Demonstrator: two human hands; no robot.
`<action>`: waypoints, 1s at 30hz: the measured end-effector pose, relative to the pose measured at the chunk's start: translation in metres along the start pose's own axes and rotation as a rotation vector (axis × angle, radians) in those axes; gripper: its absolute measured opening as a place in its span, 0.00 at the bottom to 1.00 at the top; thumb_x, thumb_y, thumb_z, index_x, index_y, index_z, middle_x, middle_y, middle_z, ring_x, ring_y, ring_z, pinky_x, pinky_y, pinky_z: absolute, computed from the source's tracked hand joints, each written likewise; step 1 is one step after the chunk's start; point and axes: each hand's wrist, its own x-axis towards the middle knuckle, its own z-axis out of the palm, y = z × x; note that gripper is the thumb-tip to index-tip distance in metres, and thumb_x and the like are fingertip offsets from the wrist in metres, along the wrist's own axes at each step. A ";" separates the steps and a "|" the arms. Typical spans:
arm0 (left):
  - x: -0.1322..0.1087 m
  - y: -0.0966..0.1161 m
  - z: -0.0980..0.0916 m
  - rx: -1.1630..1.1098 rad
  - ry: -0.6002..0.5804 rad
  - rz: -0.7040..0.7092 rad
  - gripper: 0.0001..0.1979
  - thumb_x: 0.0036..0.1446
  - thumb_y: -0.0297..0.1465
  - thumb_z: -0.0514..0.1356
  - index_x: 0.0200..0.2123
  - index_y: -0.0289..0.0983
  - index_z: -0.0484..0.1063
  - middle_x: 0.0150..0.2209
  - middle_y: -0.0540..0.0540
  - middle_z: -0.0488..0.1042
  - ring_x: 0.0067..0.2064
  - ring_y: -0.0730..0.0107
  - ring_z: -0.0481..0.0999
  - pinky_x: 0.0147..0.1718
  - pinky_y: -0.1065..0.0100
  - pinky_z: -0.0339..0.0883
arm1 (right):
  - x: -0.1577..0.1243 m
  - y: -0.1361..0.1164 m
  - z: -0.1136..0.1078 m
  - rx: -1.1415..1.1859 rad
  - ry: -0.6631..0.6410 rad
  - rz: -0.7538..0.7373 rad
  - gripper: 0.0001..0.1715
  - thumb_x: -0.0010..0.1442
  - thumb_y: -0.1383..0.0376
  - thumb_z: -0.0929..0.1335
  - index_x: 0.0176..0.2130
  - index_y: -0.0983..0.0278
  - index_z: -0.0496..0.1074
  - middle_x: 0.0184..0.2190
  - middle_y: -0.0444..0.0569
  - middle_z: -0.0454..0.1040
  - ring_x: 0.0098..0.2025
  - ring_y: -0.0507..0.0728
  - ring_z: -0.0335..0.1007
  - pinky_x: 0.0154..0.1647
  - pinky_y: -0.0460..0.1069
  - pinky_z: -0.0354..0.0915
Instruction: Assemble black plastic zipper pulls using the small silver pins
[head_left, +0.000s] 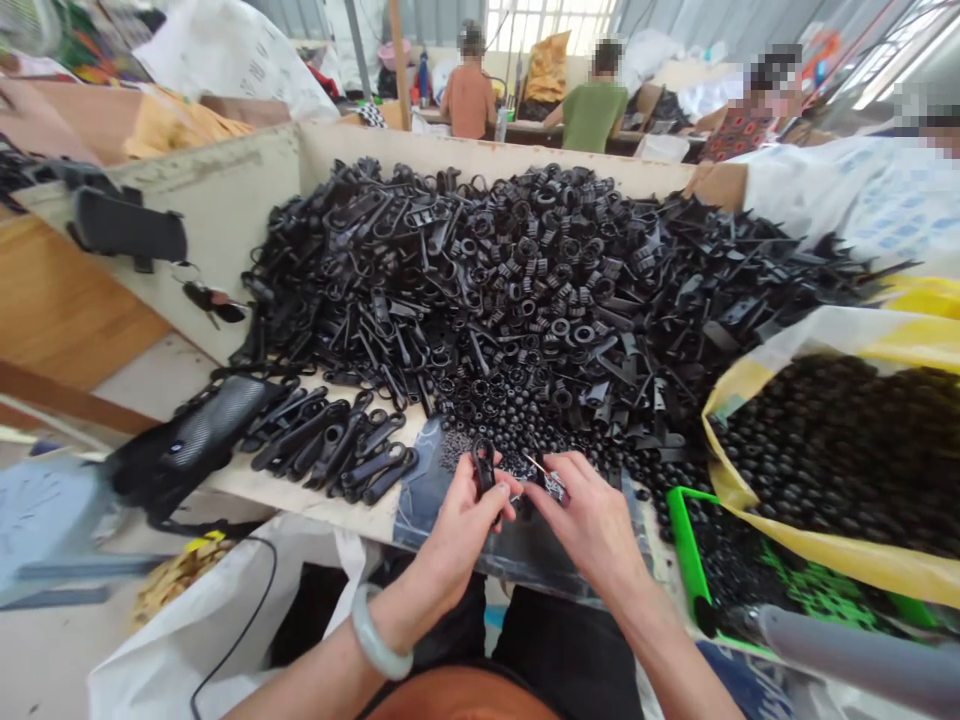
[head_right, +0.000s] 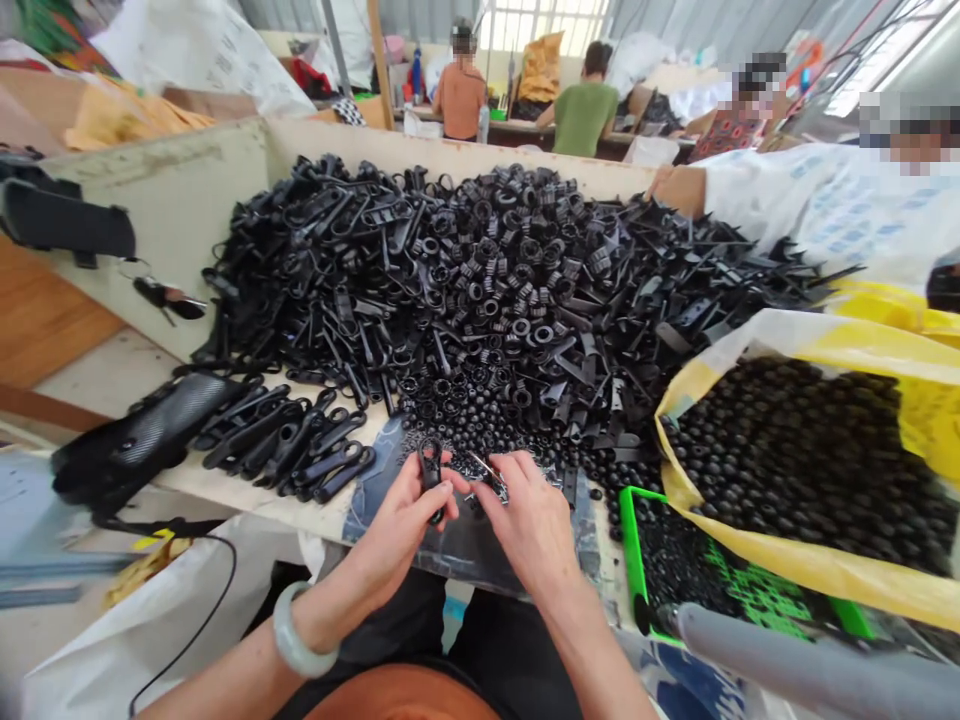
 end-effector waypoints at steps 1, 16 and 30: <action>0.003 0.000 0.001 0.006 0.015 0.024 0.18 0.58 0.36 0.65 0.50 0.40 0.66 0.43 0.48 0.77 0.35 0.73 0.71 0.34 0.70 0.62 | 0.001 -0.002 0.003 -0.002 -0.014 -0.020 0.12 0.70 0.59 0.65 0.46 0.62 0.76 0.41 0.50 0.81 0.33 0.56 0.79 0.33 0.49 0.69; -0.001 -0.008 -0.019 -0.466 -0.093 -0.161 0.25 0.44 0.24 0.61 0.49 0.36 0.75 0.40 0.47 0.80 0.41 0.67 0.75 0.42 0.67 0.64 | -0.027 -0.026 -0.003 0.073 0.064 -0.236 0.22 0.76 0.54 0.62 0.57 0.63 0.74 0.35 0.47 0.80 0.29 0.52 0.80 0.28 0.44 0.73; -0.019 -0.005 -0.009 -0.543 -0.112 -0.188 0.17 0.56 0.29 0.64 0.51 0.37 0.75 0.45 0.44 0.83 0.44 0.69 0.80 0.44 0.71 0.68 | -0.041 -0.050 0.005 -0.018 0.248 -0.336 0.20 0.77 0.62 0.61 0.50 0.69 0.78 0.37 0.53 0.83 0.33 0.53 0.83 0.31 0.43 0.74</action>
